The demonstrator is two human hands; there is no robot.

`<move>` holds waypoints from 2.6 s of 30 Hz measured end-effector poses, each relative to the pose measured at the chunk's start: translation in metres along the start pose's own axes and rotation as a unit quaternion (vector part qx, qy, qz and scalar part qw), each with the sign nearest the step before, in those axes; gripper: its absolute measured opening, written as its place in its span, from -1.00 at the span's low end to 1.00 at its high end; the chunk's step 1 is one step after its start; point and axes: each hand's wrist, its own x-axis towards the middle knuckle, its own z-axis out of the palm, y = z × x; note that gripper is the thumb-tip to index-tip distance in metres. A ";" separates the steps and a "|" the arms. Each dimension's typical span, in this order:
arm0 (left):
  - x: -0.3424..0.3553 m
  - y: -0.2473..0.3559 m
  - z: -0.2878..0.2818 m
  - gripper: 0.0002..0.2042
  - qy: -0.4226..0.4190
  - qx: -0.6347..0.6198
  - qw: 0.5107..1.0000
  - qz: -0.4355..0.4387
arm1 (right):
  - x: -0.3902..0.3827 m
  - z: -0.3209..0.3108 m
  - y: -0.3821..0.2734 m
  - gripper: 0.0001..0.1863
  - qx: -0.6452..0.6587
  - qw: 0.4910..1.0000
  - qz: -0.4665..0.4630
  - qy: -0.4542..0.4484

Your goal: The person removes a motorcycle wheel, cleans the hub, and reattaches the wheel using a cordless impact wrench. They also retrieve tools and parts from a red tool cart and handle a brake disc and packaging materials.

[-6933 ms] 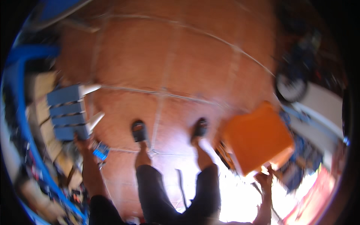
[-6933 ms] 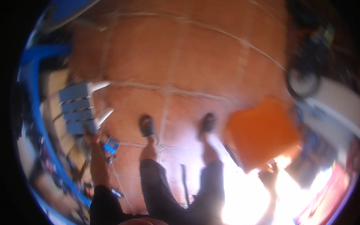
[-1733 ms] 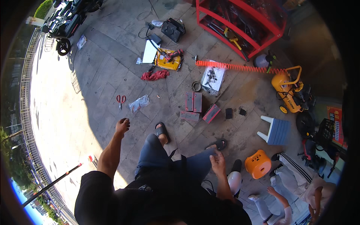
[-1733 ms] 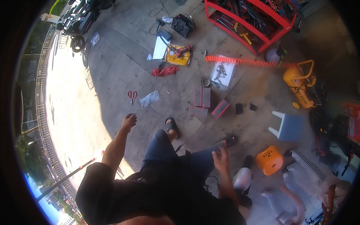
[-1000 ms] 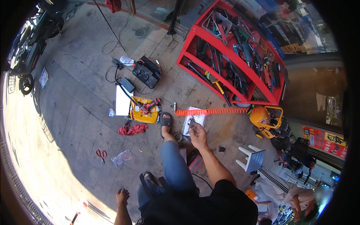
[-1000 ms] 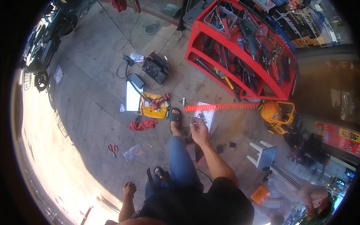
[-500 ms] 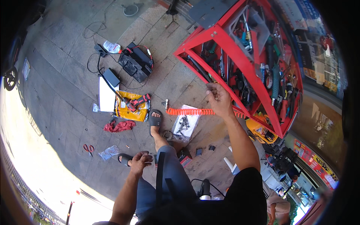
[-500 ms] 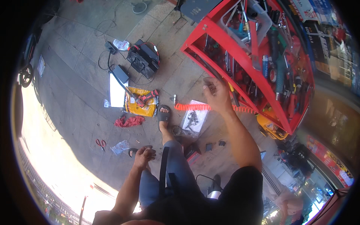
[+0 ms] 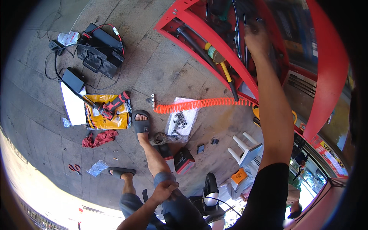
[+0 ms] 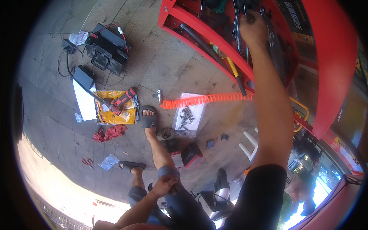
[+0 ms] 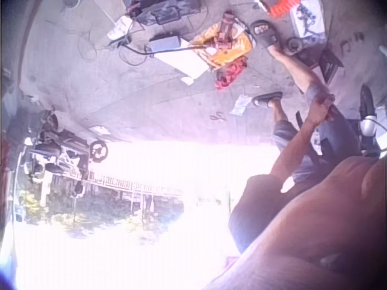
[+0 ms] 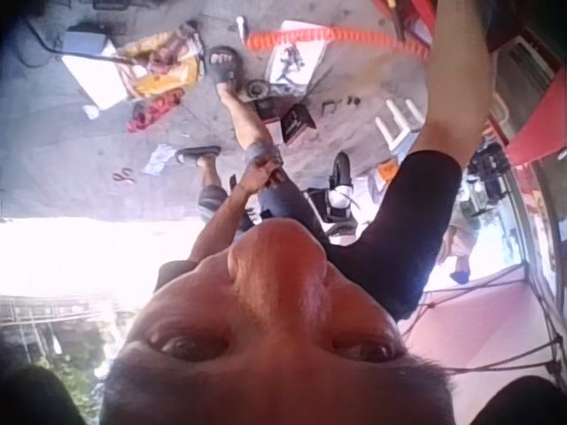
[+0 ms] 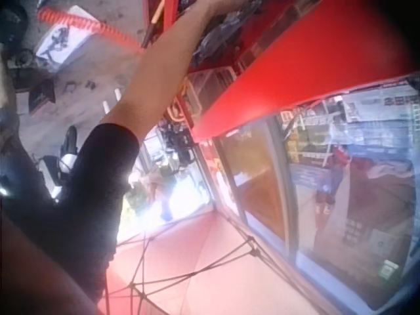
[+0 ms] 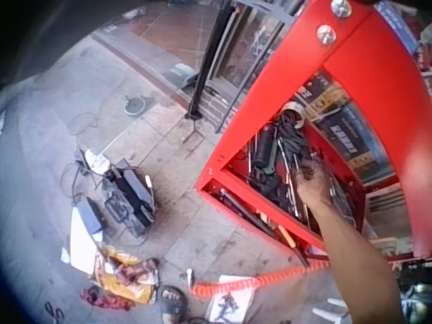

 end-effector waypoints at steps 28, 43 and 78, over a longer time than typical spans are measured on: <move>0.036 0.046 -0.121 -0.61 -0.061 -0.426 0.873 0.230 | 0.027 0.309 0.007 -0.57 -0.103 0.992 0.047 -0.054; 0.057 0.055 -0.184 -0.61 0.072 -0.389 0.874 0.282 | 0.033 0.329 0.006 -0.56 0.100 0.986 0.136 -0.019; -0.090 -0.118 -0.123 -0.14 0.147 -0.296 0.639 0.695 | -0.497 -0.129 -0.233 -0.77 0.172 0.833 -0.254 -0.459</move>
